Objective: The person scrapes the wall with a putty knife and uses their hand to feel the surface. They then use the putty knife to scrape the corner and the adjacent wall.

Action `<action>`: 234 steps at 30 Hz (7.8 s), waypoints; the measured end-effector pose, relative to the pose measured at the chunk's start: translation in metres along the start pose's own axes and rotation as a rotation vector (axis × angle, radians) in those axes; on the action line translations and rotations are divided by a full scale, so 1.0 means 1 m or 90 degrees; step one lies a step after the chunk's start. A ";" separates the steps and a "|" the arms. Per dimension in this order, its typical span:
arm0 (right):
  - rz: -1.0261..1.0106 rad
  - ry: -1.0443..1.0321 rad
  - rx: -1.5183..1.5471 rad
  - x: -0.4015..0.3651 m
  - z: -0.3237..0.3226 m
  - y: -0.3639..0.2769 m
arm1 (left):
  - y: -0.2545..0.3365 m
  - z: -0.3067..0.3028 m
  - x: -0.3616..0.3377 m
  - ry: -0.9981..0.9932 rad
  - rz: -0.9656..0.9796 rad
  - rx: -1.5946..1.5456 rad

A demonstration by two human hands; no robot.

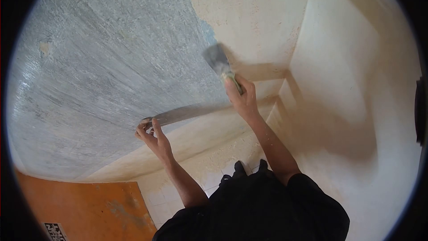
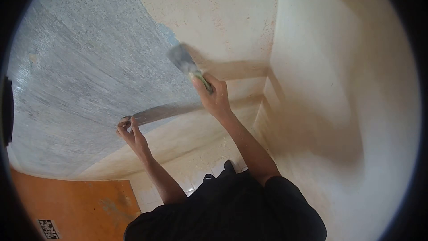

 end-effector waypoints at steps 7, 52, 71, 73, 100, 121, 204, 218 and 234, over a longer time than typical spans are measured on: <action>0.093 0.024 0.012 -0.064 -0.009 0.090 | 0.003 0.000 0.000 -0.010 0.007 -0.024; 0.055 0.019 -0.047 -0.089 -0.013 0.147 | 0.010 0.058 0.003 0.281 0.456 0.411; 0.244 -0.065 0.147 -0.141 -0.004 0.216 | 0.015 0.059 0.001 0.313 0.481 0.407; 0.216 -0.063 0.098 -0.116 -0.005 0.193 | 0.014 0.059 0.000 0.317 0.481 0.401; 0.201 -0.128 0.211 -0.122 0.002 0.186 | 0.015 0.059 -0.002 0.320 0.475 0.415; 0.063 -0.172 0.111 -0.038 0.007 0.112 | 0.016 0.061 -0.002 0.311 0.475 0.425; -0.080 0.011 -0.039 0.021 -0.009 -0.118 | 0.024 0.055 -0.011 0.301 0.444 0.356; 0.098 -0.085 0.155 0.000 0.017 -0.092 | 0.041 0.059 -0.005 0.263 0.438 0.354; 0.004 -0.123 0.175 0.035 0.031 -0.132 | 0.031 0.059 -0.002 0.268 0.456 0.382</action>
Point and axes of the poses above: each hand's wrist, its own x-axis towards the middle knuckle, its own z-axis out of the palm, y = z × x, the point moved 9 cm from there along x, towards the middle knuckle, and after that the axes turned 10 degrees about -y, right-handed, at the moved point
